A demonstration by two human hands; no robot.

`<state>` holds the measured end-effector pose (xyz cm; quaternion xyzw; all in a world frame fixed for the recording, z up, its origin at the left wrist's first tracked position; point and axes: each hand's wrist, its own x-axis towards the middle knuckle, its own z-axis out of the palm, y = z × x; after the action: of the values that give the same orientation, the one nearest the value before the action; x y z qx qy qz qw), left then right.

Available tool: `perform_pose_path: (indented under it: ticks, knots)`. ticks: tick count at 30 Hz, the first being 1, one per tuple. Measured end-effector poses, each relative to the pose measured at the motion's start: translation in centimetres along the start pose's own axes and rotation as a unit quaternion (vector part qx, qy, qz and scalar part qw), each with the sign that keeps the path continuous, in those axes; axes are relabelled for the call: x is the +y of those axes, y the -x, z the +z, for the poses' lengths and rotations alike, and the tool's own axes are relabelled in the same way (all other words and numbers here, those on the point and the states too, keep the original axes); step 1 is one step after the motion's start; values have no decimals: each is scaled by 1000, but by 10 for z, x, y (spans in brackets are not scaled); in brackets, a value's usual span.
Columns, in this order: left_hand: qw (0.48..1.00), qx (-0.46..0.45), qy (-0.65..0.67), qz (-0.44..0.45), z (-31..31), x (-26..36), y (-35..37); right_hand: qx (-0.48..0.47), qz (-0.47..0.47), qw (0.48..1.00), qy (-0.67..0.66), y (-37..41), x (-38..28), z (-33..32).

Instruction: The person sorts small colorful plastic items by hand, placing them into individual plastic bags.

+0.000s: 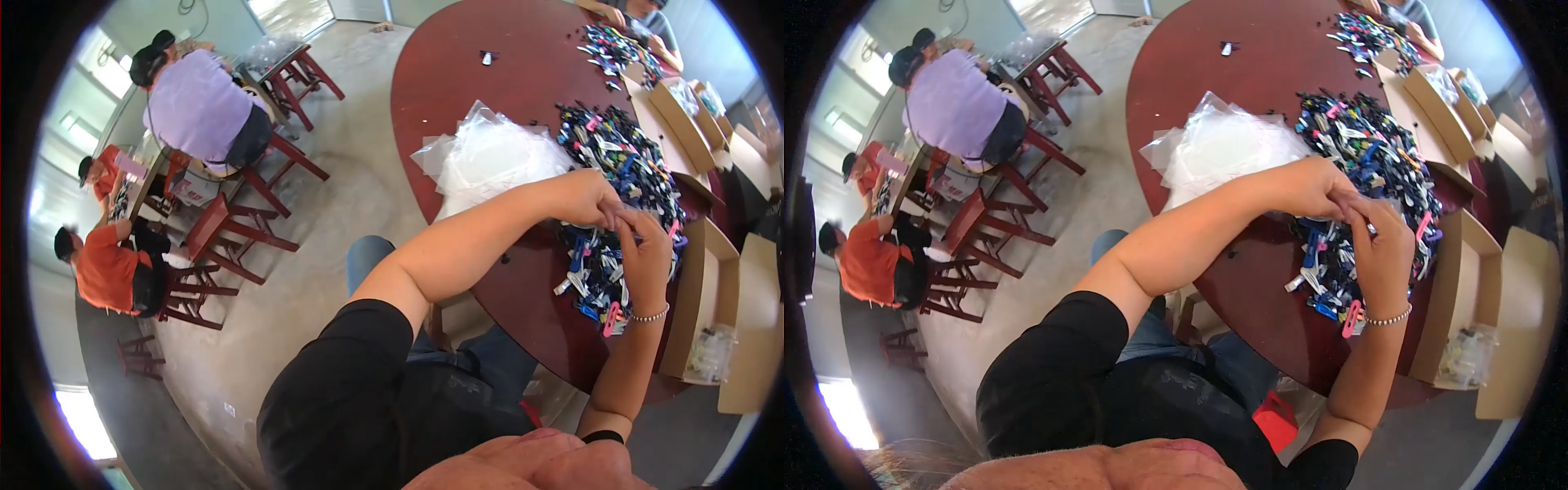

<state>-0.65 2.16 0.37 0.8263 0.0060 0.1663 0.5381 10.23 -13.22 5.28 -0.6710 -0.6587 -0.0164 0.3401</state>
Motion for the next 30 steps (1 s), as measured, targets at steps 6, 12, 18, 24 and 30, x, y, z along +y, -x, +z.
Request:
perform_pose_path:
  ticks: [6, 12, 18, 24, 30]
  knots:
    - [998, -26, 31, -44, 4, 4, 0, -48, 42, 993, -98, 4, -6, -15]
    - [997, -24, 39, -60, 6, 7, 0, -97, 126, 969, -190, 6, -13, -17]
    - [990, -134, 22, -30, 1, 24, 7, -180, 21, 971, -153, 15, -7, -19]
    - [973, -202, 96, -53, 2, 23, 6, -175, -27, 972, -157, 17, -11, -15]
    - [940, -257, 208, -85, 6, 15, 2, -186, -37, 976, -107, 19, -6, -17]
